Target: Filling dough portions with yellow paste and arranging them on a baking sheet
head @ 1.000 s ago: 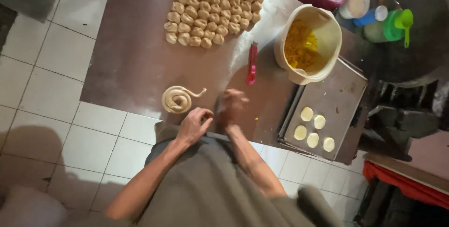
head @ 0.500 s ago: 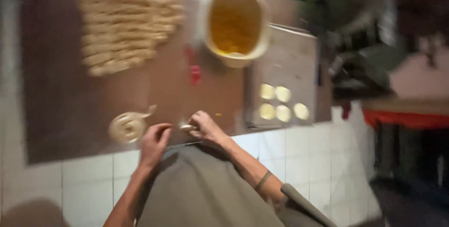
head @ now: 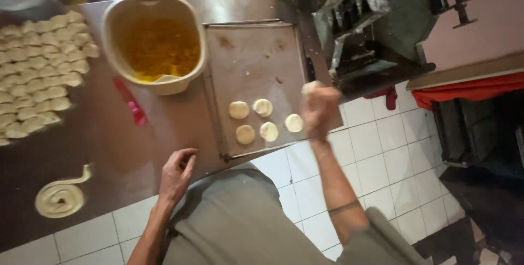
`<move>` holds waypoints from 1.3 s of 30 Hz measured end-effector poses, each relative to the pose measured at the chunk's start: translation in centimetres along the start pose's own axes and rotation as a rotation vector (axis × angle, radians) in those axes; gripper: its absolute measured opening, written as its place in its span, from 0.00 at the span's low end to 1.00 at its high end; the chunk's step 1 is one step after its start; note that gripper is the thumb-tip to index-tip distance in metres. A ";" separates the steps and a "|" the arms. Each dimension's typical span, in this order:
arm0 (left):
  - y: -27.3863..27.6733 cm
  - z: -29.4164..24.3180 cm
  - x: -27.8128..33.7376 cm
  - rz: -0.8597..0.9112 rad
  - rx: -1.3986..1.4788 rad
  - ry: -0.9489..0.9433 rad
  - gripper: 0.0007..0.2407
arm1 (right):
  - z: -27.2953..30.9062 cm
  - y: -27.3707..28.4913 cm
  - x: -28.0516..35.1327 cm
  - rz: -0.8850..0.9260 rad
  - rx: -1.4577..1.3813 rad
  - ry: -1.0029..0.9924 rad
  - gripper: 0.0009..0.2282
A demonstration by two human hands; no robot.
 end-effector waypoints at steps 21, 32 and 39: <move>7.1 2.8 2.9 -0.149 0.006 -0.014 0.09 | -5.8 -15.3 10.4 0.746 0.608 0.251 0.32; 23.9 4.7 2.4 -0.469 -0.676 -0.070 0.12 | 29.6 -31.7 19.9 0.952 -0.257 -0.089 0.08; 21.5 12.0 -2.5 -0.283 -0.919 -0.042 0.21 | 41.7 -45.0 19.9 0.862 -0.453 -0.568 0.25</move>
Point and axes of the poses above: each hand's wrist, its own x-axis away from the middle knuckle, its own y-axis out of the back of the hand, z = x × y, the point moved 9 cm from there along -x, towards the middle knuckle, and after that the axes turned 13 degrees about x, right-handed, at the moved point
